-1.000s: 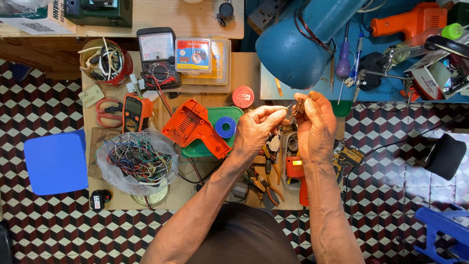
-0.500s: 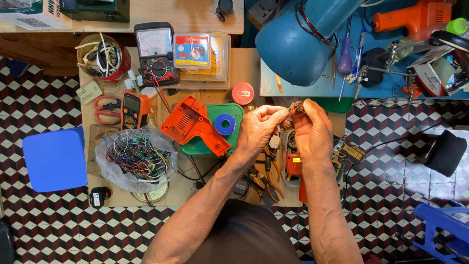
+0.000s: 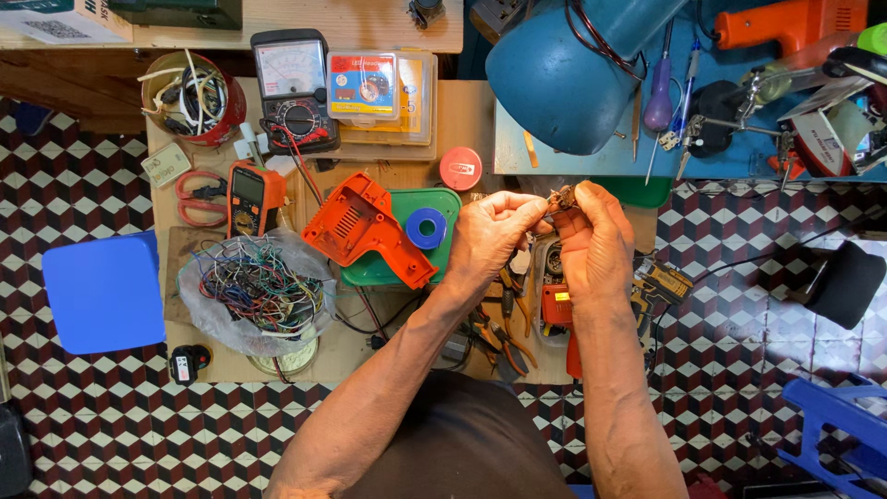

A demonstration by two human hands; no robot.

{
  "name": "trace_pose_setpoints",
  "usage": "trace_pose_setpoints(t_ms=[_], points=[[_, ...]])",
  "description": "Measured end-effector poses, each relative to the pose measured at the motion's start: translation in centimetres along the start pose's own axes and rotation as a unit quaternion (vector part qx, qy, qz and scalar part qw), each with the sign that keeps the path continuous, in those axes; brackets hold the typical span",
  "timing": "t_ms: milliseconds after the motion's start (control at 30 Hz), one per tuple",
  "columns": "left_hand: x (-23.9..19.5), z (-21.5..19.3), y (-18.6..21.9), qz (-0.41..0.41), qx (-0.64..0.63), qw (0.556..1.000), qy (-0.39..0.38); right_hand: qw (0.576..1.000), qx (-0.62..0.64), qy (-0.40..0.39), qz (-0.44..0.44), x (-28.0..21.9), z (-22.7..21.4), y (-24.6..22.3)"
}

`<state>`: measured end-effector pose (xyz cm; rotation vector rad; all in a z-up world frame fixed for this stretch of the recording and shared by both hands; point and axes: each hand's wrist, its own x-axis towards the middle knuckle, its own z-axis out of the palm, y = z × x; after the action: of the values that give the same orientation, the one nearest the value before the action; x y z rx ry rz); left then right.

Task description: The person selects and untangles wires from a plastic bag, then uses pliers to strip wire ends. They apply heat with a heat gun to a small component and wrap it with blue electrical tape. The person continues to strip and prepare additional wires while handling a disassembled orange plastic housing.

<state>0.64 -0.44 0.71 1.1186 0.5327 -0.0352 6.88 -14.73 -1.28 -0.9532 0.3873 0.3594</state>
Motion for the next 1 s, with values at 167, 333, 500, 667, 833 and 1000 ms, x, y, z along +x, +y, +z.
trace_pose_setpoints(t_ms=[167,333,500,667,833,1000], points=[[0.0,0.1,0.1,-0.004,0.004,1.0,0.005,1.0,-0.014,-0.011,-0.008,-0.2,0.0,-0.1],[-0.3,0.3,0.6,-0.001,0.051,0.998,0.028,0.998,-0.05,-0.013,-0.036,-0.3,0.0,-0.3],[-0.5,0.5,1.2,0.03,0.169,0.983,0.072,0.993,-0.085,-0.034,-0.079,-0.6,0.3,-0.4],[-0.6,0.4,1.5,0.089,0.219,0.969,0.078,0.983,-0.122,-0.061,-0.122,-0.9,0.6,-0.7],[-0.8,0.1,1.4,0.139,0.264,0.953,0.059,0.977,-0.164,-0.065,-0.12,-1.0,0.6,-1.5],[-0.6,0.1,0.8,0.117,0.208,0.971,0.036,0.978,-0.149,-0.084,-0.12,-1.4,0.5,-1.9]])
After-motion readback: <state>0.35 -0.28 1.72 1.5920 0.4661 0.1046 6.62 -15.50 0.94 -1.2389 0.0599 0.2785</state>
